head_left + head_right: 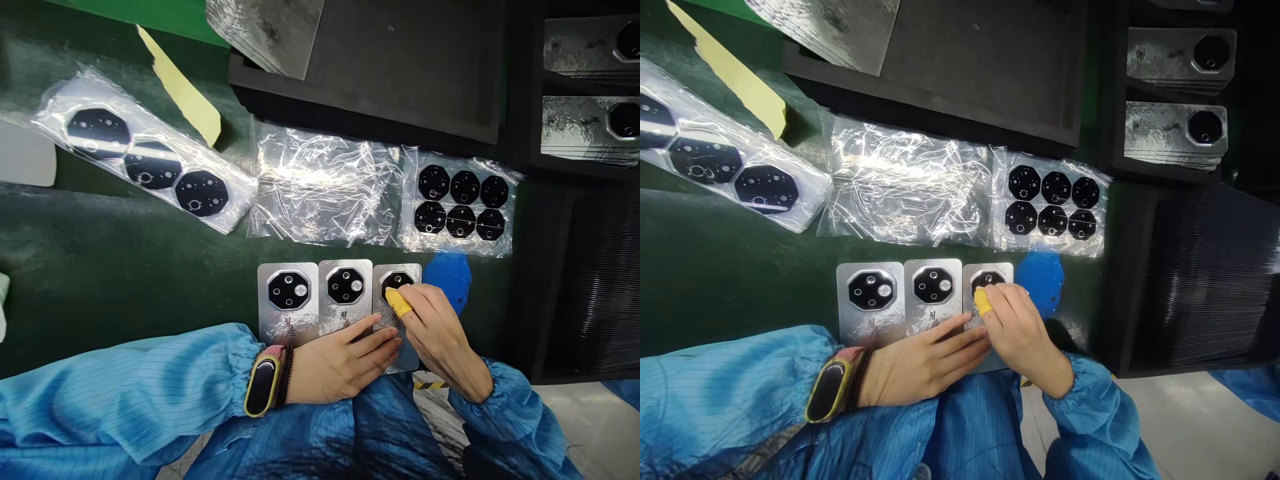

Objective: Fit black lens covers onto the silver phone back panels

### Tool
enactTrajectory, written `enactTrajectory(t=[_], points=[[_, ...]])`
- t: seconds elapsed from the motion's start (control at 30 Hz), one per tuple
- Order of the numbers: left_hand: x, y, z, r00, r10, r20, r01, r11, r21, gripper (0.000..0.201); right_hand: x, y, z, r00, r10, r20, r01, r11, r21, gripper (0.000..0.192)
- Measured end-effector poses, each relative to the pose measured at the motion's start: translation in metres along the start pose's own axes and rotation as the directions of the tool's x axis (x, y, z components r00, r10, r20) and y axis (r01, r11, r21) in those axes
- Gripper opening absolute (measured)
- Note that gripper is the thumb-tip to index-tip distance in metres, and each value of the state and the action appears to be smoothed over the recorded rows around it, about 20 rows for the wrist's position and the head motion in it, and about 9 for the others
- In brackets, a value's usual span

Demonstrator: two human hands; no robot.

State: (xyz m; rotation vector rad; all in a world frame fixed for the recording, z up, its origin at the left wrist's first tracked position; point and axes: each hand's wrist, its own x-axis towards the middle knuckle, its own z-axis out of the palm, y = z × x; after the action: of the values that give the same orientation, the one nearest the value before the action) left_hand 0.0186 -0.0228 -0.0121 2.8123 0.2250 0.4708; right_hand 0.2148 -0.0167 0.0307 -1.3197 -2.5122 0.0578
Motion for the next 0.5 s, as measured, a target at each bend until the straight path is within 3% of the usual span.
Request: enactTrajectory(t=[0.13,0.5], points=[[-0.0010,0.0018,0.0023,0.998,-0.015,-0.054,0.014,1.000,-0.022,0.039,-0.0011,0.0004,0.0007,1.000,-0.020,0.013,0.020,1.000,-0.011,0.040],[-0.0004,0.0026,0.0037,0.998,-0.032,-0.058,0.028,0.998,-0.064,0.040,-0.0049,0.0018,0.0021,0.999,-0.017,0.027,0.018,0.999,-0.031,0.040]])
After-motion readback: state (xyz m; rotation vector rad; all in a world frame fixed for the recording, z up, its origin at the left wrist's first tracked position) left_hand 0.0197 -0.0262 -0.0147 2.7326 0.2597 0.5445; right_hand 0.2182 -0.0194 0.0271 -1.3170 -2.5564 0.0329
